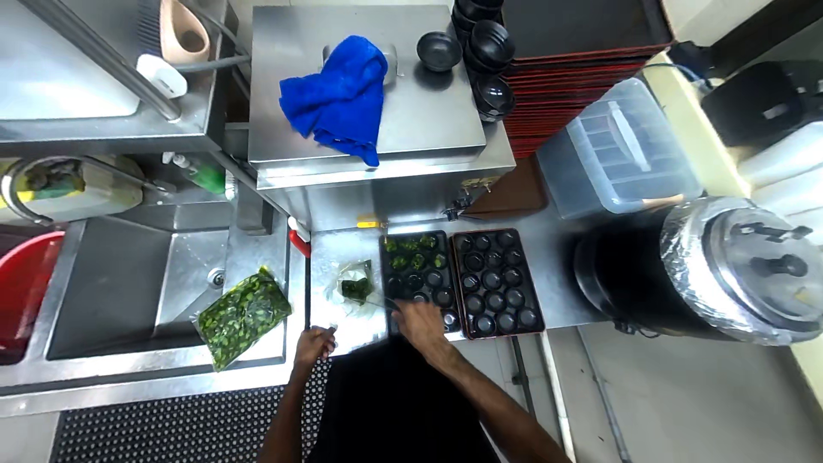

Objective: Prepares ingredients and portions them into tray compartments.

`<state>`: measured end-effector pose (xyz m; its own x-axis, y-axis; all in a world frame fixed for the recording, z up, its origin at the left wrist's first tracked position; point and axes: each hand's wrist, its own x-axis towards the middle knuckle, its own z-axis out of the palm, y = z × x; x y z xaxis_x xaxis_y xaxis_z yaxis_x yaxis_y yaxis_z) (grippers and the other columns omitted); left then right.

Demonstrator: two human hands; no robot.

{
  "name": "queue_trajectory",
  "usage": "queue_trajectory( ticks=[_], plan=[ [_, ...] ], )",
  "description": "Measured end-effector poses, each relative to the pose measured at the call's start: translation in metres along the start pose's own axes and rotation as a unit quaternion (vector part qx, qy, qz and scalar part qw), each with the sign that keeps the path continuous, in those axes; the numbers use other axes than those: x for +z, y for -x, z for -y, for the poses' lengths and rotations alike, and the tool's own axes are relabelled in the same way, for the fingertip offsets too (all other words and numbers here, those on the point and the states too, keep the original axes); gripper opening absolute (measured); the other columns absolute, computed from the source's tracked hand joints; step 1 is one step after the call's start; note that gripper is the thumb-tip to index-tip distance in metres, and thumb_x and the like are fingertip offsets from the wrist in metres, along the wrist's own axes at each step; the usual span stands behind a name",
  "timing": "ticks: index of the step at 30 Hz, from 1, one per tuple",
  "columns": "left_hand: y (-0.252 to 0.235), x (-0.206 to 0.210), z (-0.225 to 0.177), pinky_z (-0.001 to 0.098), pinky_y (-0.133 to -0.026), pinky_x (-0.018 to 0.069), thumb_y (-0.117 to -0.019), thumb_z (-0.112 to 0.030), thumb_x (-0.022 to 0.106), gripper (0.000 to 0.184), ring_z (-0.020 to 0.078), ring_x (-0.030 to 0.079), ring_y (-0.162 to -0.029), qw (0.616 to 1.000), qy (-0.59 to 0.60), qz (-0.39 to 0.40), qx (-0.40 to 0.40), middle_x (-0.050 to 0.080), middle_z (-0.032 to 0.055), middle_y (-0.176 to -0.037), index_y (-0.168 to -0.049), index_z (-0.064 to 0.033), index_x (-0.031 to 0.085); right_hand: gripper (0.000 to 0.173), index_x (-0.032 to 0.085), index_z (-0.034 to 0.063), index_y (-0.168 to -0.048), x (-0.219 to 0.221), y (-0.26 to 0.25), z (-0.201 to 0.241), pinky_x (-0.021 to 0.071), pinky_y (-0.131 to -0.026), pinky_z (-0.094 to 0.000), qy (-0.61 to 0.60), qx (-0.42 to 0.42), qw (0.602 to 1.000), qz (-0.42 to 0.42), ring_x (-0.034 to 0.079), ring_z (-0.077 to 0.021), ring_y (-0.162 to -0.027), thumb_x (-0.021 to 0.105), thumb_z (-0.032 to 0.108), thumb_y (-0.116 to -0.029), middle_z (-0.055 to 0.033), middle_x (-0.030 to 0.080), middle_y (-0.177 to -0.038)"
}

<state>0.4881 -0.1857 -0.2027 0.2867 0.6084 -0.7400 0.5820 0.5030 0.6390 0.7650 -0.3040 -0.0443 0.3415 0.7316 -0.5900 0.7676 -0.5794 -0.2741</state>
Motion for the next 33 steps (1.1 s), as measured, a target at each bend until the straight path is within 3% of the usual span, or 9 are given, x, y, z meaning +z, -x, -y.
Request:
queue_trajectory(
  ticks=[7,11,15,17,20,23,26,29,33],
  plan=[
    [0.0,0.001,0.003,0.0271,-0.044,0.0524,-0.1008,-0.027,0.067,0.03,0.0132,0.063,-0.048,1.0,0.012,-0.007,-0.001,0.072,0.0076,-0.069,-0.093,0.0012,0.072,0.034,0.073,0.0245,-0.122,0.007,-0.016,-0.002,0.0546,-0.086,-0.0587,0.018,-0.02,1.0,0.001,0.071,-0.0364,-0.104,0.045,0.037,-0.1069,-0.0126,0.075,-0.11],
    [-0.001,0.001,0.003,0.0271,-0.044,0.0523,-0.1011,-0.028,0.067,0.03,0.0131,0.064,-0.048,1.0,0.019,-0.008,0.001,0.072,0.0076,-0.069,-0.093,0.0011,0.072,0.03,0.079,0.0302,-0.117,0.004,-0.004,-0.038,0.057,-0.088,-0.0527,-0.149,-0.025,0.988,-0.036,0.073,-0.0226,-0.099,0.058,0.045,-0.1018,-0.0012,0.078,-0.105],
    [-0.002,-0.001,0.005,0.0272,-0.044,0.0524,-0.1009,-0.028,0.067,0.031,0.013,0.063,-0.048,1.0,0.022,-0.006,0.001,0.072,0.0074,-0.069,-0.093,0.0011,0.073,0.026,0.081,0.0214,-0.114,0.005,0.017,-0.075,0.0608,-0.09,-0.0403,-0.345,-0.046,0.935,-0.066,0.074,-0.0078,-0.094,0.07,0.038,-0.0978,0.0037,0.079,-0.101],
    [-0.002,-0.001,0.005,0.0271,-0.044,0.0525,-0.1009,-0.027,0.067,0.03,0.0129,0.063,-0.048,1.0,0.024,-0.002,-0.001,0.072,0.0074,-0.069,-0.093,0.0012,0.072,0.024,0.081,0.0127,-0.113,0.001,0.029,-0.09,0.0627,-0.082,-0.0317,-0.438,-0.045,0.894,-0.076,0.075,-0.0065,-0.086,0.075,0.028,-0.0958,0.0001,0.08,-0.098],
    [-0.002,0.0,0.005,0.027,-0.043,0.0519,-0.1009,-0.025,0.067,0.028,0.0133,0.063,-0.048,0.999,0.036,0.002,0.002,0.072,0.0086,-0.069,-0.094,0.0021,0.071,0.022,0.079,0.0062,-0.114,-0.008,0.044,-0.113,0.0505,-0.054,-0.0243,-0.509,0.012,0.854,-0.11,0.062,-0.0047,-0.061,0.076,0.018,-0.0947,-0.003,0.078,-0.09],
    [-0.003,-0.002,0.003,0.027,-0.043,0.0518,-0.1012,-0.023,0.066,0.027,0.0131,0.063,-0.048,0.999,0.035,0.004,0.002,0.072,0.0089,-0.069,-0.094,0.0024,0.071,0.021,0.079,0.0042,-0.113,-0.007,0.042,-0.143,0.0464,-0.05,-0.0252,-0.515,0.068,0.838,-0.166,0.059,-0.0053,-0.057,0.075,0.014,-0.095,-0.0048,0.078,-0.089],
    [-0.002,-0.001,0.003,0.0272,-0.043,0.0522,-0.1011,-0.023,0.066,0.027,0.0134,0.063,-0.047,1.0,0.028,0.004,0.002,0.072,0.0089,-0.069,-0.094,0.0022,0.072,0.02,0.08,0.0079,-0.112,0.002,0.03,-0.172,0.0582,-0.069,-0.0324,-0.443,0.12,0.863,-0.212,0.071,-0.0089,-0.075,0.075,0.02,-0.096,-0.0042,0.08,-0.094],
    [0.0,-0.001,0.001,0.0277,-0.044,0.0515,-0.1017,-0.024,0.065,0.028,0.0132,0.062,-0.047,1.0,0.013,0.007,0.007,0.072,0.0084,-0.069,-0.093,0.0019,0.072,0.023,0.081,0.0148,-0.112,0.008,0.015,-0.186,0.0567,-0.085,-0.0518,-0.358,0.173,0.891,-0.218,0.074,-0.0201,-0.09,0.074,0.029,-0.0962,-0.0055,0.079,-0.099],
    [0.0,0.0,0.002,0.0274,-0.043,0.0516,-0.1019,-0.024,0.065,0.029,0.0134,0.062,-0.047,1.0,0.015,0.004,0.009,0.072,0.0086,-0.068,-0.091,0.0017,0.072,0.024,0.081,0.0198,-0.114,0.01,0.001,-0.184,0.0547,-0.093,-0.0573,-0.299,0.21,0.908,-0.204,0.074,-0.0251,-0.101,0.071,0.034,-0.0979,-0.0054,0.079,-0.104]
  ],
)
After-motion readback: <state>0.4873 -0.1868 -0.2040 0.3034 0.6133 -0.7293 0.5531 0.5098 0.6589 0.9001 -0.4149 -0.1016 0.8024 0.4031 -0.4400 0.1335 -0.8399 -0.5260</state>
